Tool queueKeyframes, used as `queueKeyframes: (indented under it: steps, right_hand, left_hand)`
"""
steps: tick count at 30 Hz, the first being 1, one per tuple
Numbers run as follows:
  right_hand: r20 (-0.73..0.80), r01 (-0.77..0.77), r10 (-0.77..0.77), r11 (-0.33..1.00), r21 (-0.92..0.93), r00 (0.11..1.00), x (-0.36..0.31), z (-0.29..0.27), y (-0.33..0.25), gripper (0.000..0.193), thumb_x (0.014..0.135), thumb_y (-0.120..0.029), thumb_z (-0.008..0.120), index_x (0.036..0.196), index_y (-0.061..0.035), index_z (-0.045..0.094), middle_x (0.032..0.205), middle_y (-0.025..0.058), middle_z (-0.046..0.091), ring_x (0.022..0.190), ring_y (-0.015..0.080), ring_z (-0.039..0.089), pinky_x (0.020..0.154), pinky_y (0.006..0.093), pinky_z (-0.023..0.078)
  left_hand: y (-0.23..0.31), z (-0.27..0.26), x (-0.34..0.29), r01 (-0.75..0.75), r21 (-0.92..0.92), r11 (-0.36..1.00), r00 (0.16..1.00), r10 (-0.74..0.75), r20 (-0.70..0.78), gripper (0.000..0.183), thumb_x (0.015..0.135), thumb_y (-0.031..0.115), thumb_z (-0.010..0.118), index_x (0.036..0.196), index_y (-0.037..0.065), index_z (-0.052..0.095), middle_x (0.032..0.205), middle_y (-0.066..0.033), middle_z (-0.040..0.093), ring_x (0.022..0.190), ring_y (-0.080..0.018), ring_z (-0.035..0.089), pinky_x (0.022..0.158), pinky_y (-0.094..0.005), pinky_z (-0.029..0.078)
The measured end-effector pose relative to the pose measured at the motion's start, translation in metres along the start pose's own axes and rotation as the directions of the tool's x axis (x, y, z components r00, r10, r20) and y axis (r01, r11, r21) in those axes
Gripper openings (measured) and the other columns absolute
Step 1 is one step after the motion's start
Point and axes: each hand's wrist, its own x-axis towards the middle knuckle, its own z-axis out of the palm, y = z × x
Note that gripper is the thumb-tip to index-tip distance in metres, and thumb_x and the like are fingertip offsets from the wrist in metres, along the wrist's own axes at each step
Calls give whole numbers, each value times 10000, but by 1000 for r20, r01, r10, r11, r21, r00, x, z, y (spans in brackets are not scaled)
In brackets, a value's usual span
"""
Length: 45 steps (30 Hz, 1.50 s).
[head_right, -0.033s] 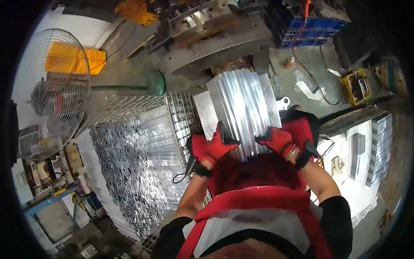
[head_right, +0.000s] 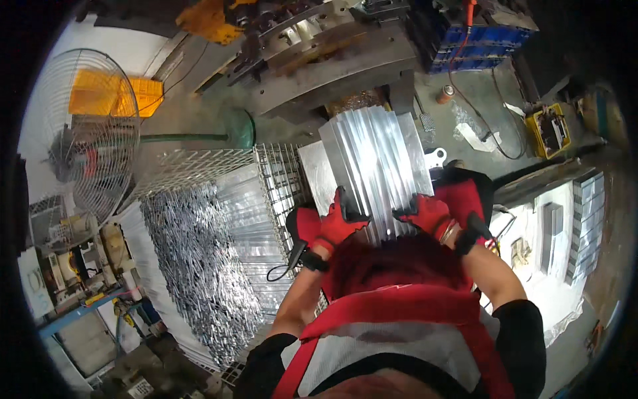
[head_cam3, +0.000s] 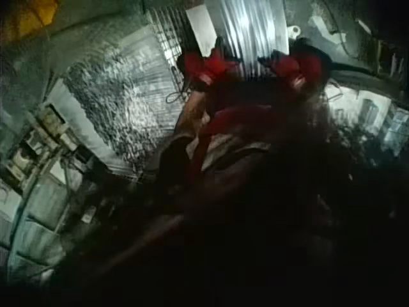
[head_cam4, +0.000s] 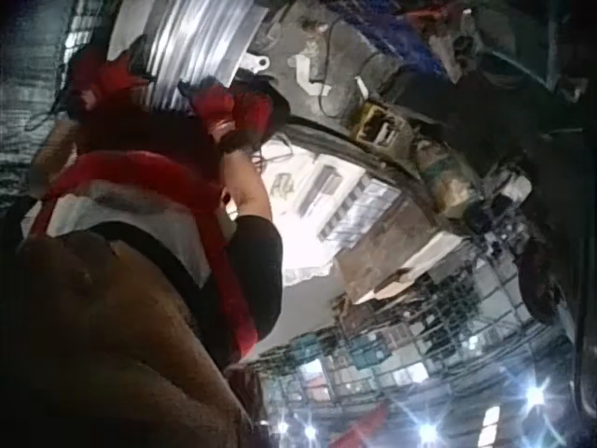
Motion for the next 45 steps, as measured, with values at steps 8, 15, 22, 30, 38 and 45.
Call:
queueKeyframes:
  steps: [8,15,22,30,38,45]
  right_hand:
    - [169,-64,70,997,-41,983,16,-38,-17,764,687,-745,546,930,-24,616,935,207,648,881,360,633,769,436,495]
    - [-61,-82,83,996,22,995,-2,0,0,748,735,-722,514,873,2,640,965,220,644,952,349,614,810,435,472]
    - [-59,-79,73,992,-94,996,-29,-21,-41,724,786,-674,496,894,27,641,947,242,644,932,373,622,815,431,481]
    - [-209,53,-61,998,-45,976,-44,-4,-13,660,783,-617,558,1059,-17,577,965,211,636,932,355,607,790,447,470]
    - [-122,163,-111,544,823,986,-23,-58,-85,417,874,-278,626,1230,-79,538,1008,48,655,822,114,596,695,258,469]
    - [-304,307,-64,356,883,950,52,-59,-130,366,899,-233,597,1179,-2,549,947,24,620,850,82,538,760,246,457]
  left_hand:
    - [-25,12,22,-197,-83,977,978,190,-86,1253,545,407,853,1470,105,62,1323,-235,434,1184,-368,480,968,-427,421]
    - [-36,24,41,-266,-360,894,964,257,-72,1156,568,335,857,1448,64,158,1286,-229,484,1193,-321,489,972,-359,419]
    - [-77,37,67,-269,-592,760,941,338,7,1110,605,251,840,1443,38,144,1224,-193,549,1045,-276,593,849,-331,492]
    - [-30,16,0,-222,-294,930,964,165,-209,773,751,304,658,1408,105,302,894,-173,664,842,-326,651,757,-426,503]
    - [30,-13,-89,-388,-210,897,804,218,-553,603,788,214,633,1339,78,429,743,-143,631,674,-266,641,606,-378,497]
    - [112,-38,-87,-466,331,821,709,570,-415,739,738,283,695,1365,79,362,1067,-160,559,925,-329,592,698,-411,507]
